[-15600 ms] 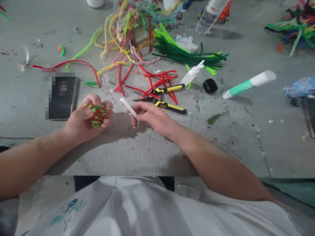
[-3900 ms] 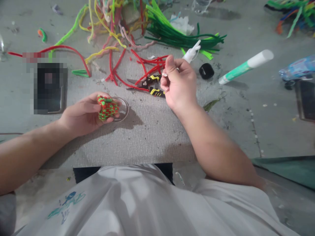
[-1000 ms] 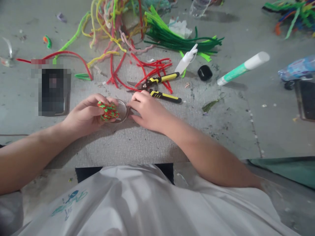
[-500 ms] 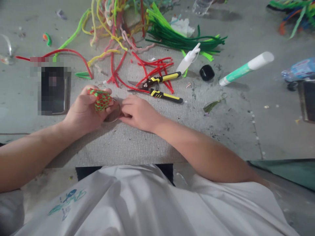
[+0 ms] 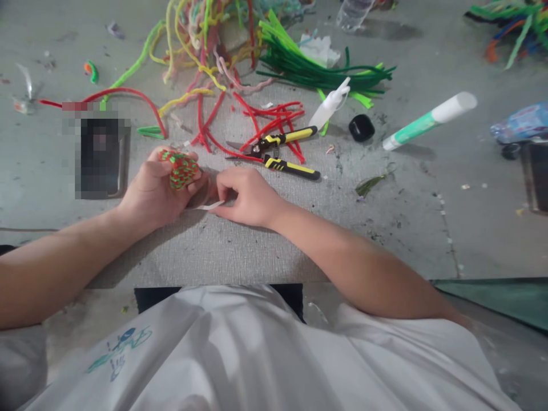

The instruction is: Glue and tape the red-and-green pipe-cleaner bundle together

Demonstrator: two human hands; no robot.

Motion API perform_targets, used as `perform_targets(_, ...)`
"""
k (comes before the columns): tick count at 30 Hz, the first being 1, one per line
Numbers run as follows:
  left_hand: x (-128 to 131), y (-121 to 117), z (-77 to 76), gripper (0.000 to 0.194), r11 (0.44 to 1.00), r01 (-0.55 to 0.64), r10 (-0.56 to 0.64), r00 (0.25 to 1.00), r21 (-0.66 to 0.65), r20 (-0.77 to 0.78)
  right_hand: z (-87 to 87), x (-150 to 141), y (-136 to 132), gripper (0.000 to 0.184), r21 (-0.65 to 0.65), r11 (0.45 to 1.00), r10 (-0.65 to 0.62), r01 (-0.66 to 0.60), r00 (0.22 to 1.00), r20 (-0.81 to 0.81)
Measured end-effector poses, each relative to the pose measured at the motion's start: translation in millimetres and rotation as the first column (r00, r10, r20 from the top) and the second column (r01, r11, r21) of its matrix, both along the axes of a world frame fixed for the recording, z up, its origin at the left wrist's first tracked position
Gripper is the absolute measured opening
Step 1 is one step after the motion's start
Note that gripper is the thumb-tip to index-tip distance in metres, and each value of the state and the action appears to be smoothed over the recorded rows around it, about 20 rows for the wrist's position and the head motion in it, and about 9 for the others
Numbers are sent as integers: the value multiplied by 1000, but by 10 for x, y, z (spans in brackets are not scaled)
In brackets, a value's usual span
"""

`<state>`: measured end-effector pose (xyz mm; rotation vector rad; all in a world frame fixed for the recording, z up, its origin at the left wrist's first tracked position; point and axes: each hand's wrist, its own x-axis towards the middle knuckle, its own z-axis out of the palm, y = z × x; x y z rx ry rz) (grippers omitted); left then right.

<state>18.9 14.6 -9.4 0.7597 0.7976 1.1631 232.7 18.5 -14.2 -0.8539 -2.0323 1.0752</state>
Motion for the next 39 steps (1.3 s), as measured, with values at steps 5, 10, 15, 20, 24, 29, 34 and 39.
perform_targets(5, 17, 25, -35, 32, 999, -46, 46, 998, -19, 39, 7, -1, -15, 49, 18, 999, 51, -50, 997, -56)
perform_targets(10, 20, 48, -86, 34, 998, -63, 63, 998, -14, 20, 13, -37, -77, 55, -208, 975, -97, 78, 991, -87)
perform_targets(15, 31, 58, -115, 37, 997, -77, 77, 997, 18, 30, 15, -29, -53, 22, -146, 989, -6, 10, 1000, 24)
perform_targets(20, 55, 56, -116, 35, 996, -89, 88, 996, 16, 34, 37, -73, -107, 14, 182, 976, 44, -121, 924, 379)
perform_targets(24, 62, 63, -98, 32, 998, -65, 66, 996, -20, 54, 26, -135, -149, 17, 207, 968, 31, -143, 884, 467)
perform_targets(29, 32, 95, -77, 32, 997, -27, 30, 999, -71, 37, 61, -123, -112, 21, 276, 930, 49, -242, 827, 560)
perform_targets(34, 1, 107, -43, 34, 997, -10, 10, 1000, -80, -1, 197, -105, -83, 23, 301, 881, 51, -365, 706, 707)
perform_targets(39, 33, 81, -18, 33, 993, -17, 14, 1000, -115, -23, 288, -115, -73, 30, 276, 875, 51, -398, 643, 764)
